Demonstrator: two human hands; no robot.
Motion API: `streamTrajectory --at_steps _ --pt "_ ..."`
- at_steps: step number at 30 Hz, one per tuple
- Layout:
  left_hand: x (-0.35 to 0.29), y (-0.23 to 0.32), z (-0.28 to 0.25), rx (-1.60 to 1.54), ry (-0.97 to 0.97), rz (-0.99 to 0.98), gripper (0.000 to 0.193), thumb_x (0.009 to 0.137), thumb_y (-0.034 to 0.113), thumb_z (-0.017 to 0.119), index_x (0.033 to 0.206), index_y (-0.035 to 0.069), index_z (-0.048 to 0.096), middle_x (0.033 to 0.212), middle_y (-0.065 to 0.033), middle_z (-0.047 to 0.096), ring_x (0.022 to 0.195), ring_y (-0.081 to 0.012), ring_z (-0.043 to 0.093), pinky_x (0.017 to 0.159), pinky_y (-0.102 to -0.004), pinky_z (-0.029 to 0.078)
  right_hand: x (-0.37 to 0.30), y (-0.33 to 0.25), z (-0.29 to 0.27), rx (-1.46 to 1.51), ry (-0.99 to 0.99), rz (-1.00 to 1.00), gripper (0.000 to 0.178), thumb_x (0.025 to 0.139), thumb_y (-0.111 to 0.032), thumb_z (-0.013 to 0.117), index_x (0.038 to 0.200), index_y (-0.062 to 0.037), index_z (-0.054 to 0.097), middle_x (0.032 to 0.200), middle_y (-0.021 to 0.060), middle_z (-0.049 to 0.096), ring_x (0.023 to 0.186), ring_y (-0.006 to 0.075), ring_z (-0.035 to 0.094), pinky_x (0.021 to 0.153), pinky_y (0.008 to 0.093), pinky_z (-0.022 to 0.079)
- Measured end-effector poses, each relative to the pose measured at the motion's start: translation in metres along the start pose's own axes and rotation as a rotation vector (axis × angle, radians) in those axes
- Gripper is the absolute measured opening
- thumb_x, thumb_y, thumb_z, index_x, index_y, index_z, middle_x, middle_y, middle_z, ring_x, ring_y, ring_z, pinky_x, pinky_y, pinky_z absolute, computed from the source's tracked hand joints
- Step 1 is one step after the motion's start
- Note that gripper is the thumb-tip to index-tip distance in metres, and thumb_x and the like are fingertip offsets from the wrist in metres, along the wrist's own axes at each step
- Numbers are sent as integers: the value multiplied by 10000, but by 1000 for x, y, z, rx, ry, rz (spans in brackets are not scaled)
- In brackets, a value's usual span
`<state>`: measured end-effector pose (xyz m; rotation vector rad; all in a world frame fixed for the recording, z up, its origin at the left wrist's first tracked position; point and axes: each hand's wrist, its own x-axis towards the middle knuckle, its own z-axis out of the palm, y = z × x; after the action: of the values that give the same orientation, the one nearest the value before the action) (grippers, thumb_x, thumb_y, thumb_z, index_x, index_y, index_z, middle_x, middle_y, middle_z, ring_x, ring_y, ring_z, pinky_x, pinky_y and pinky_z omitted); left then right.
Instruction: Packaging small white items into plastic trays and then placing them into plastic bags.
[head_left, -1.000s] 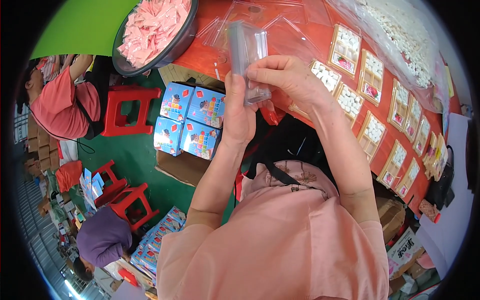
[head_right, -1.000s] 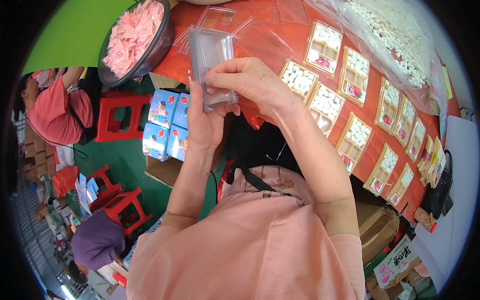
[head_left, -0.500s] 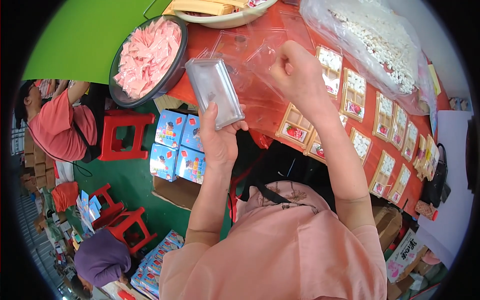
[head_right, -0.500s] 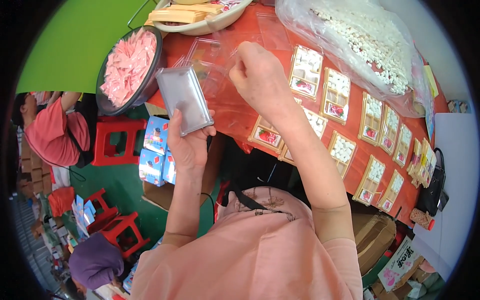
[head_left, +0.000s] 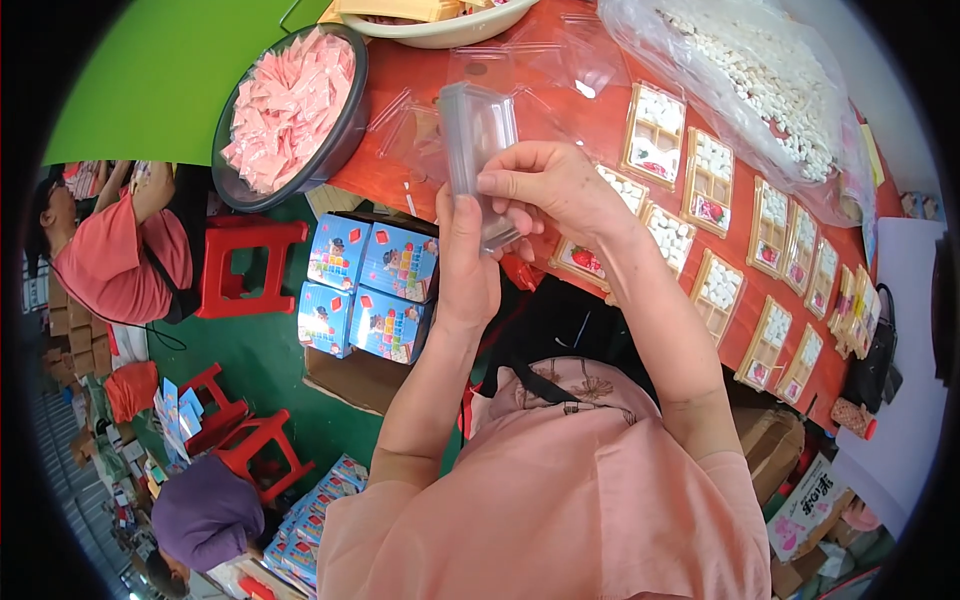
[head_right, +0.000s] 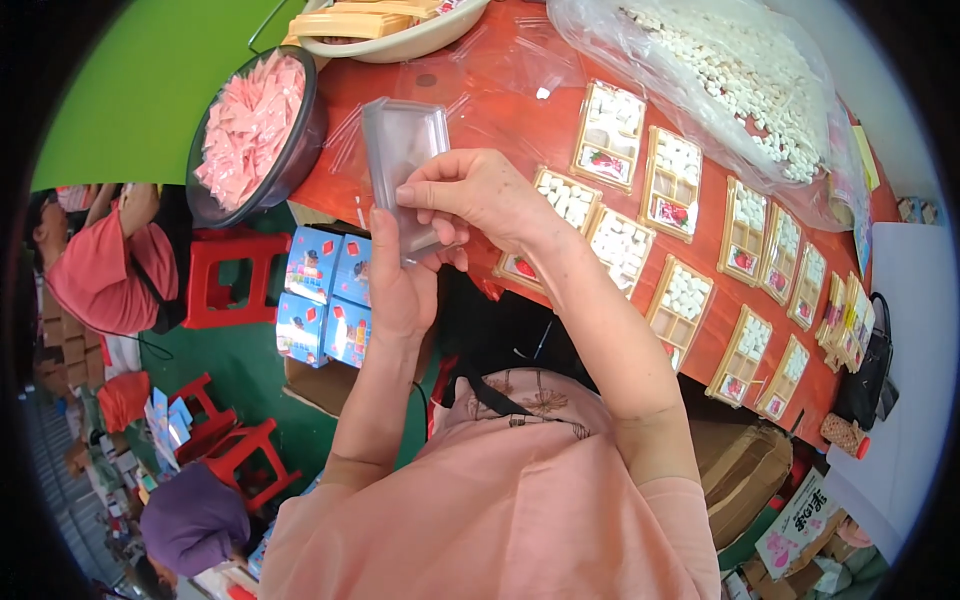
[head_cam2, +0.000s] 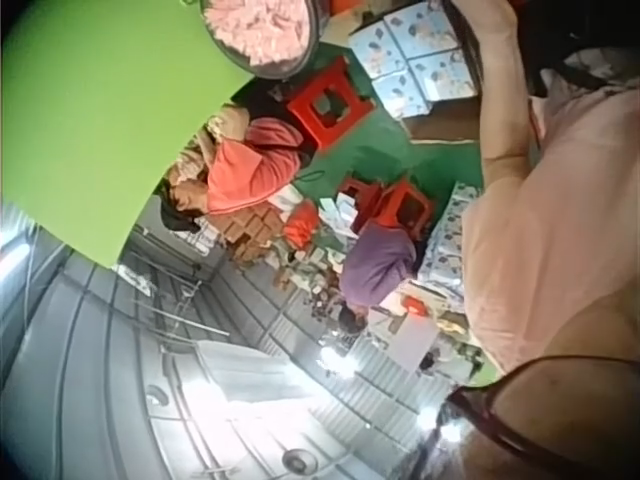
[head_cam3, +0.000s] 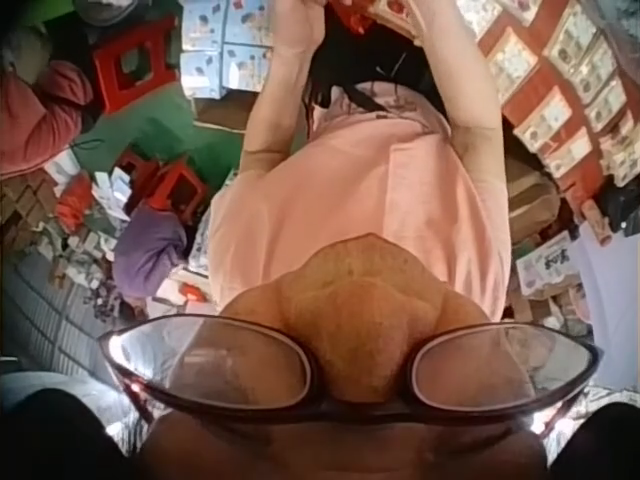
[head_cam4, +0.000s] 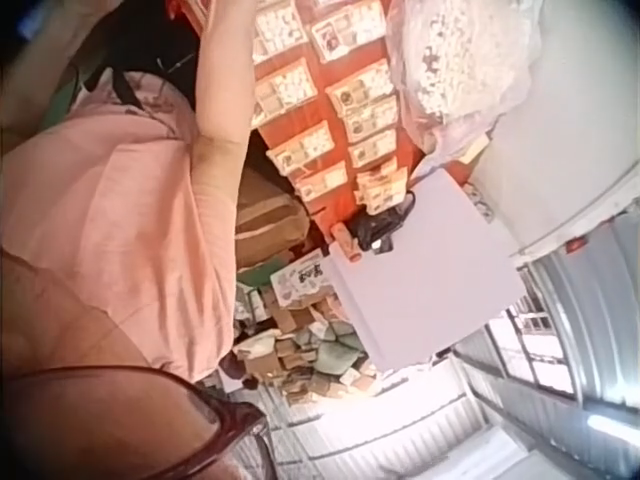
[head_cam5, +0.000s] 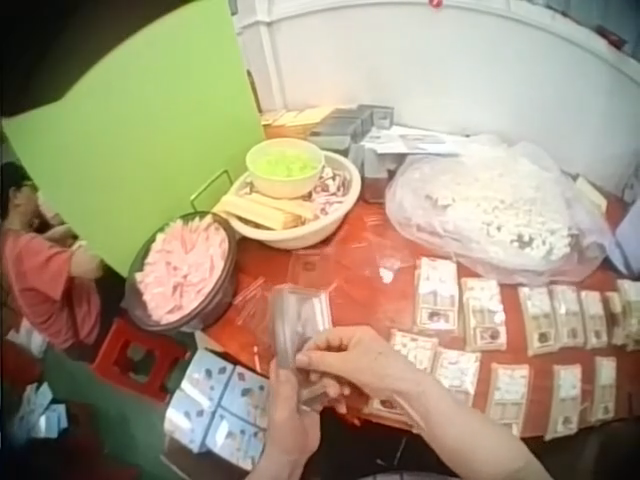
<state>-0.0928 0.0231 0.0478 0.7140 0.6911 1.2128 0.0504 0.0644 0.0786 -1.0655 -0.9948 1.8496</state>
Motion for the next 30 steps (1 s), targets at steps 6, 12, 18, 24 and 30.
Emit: streamTrajectory --at_steps 6,12,18,24,30 --pt "2 -1 -8 31 27 -10 430 1055 511 394 1164 95 406 787 -27 555 722 -119 602 584 -253 510 -2 2 6 102 -30 2 189 912 -179 737 945 2 696 737 38 659 547 87 624 442 219 498" --pt "6 4 0 39 24 -28 506 1042 586 339 1066 100 476 766 3 517 702 -105 558 602 -275 506 -3 3 2 151 -30 1 218 907 -199 750 954 7 697 750 48 673 556 92 635 453 220 500" --pt "8 3 -2 76 12 -31 576 1028 640 298 1026 105 513 760 24 486 710 -97 539 620 -302 513 1 4 1 73 0 -24 246 901 -225 759 943 10 700 753 59 688 560 99 644 447 225 493" --pt "11 -9 -17 33 16 -50 505 1037 584 363 1079 96 482 794 13 503 688 -88 534 605 -279 502 4 18 -4 217 -20 31 219 929 -195 724 997 12 697 785 67 699 585 106 652 456 229 495" --pt "-1 -8 -8 171 140 109 526 1034 392 514 1373 39 320 1006 -55 539 696 -84 533 598 -241 468 -1 22 8 156 -5 -40 212 950 -185 687 1036 7 682 777 30 669 614 90 625 531 222 499"
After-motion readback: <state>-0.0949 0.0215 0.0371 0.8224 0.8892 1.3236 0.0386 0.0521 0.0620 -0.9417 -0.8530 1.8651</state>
